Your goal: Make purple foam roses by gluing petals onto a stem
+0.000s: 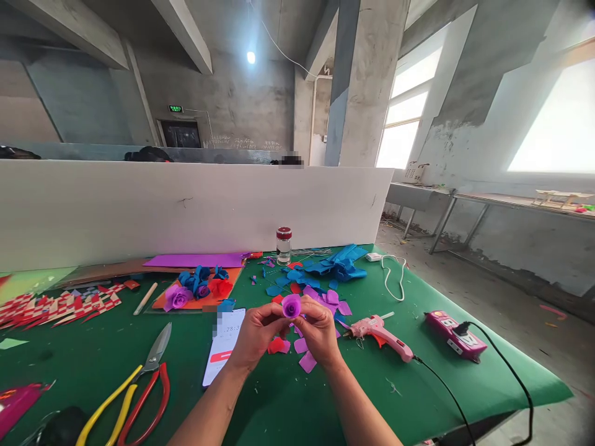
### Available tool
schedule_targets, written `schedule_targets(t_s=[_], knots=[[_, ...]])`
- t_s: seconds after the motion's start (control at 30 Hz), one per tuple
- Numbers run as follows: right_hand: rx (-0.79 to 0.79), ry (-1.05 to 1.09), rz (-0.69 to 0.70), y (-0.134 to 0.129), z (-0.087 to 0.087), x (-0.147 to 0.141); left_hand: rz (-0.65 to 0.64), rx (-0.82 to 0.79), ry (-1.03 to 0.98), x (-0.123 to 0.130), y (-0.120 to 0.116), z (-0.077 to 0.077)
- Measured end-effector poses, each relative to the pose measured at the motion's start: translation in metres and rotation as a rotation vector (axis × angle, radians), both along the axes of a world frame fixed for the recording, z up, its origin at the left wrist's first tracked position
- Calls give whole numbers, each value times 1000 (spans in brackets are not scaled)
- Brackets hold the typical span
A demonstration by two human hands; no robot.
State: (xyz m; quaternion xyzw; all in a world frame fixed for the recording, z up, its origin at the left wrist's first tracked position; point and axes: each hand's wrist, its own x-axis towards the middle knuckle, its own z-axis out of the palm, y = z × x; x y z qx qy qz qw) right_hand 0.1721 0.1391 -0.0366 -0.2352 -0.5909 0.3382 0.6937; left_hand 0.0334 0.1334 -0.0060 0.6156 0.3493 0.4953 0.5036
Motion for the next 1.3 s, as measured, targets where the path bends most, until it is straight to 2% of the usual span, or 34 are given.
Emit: schedule_targets(t_s=[0.63, 0.8, 0.87, 1.03, 1.13, 1.3], knots=[[-38, 16, 39, -1, 3, 1, -11, -30, -25, 2, -1, -1], [-96, 24, 66, -2, 2, 0, -3, -38, -27, 2, -1, -2], [-164, 92, 86, 1, 0, 0, -27, -58, -38, 2, 0, -3], [-400, 473, 114, 18, -7, 8, -19, -140, -32, -3, 8, -7], [-445, 522, 122, 26, -11, 13, 3, -145, 36, -3, 12, -11], [-486, 534, 160, 27, -11, 11, -81, -227, 170, 6, 9, -14]])
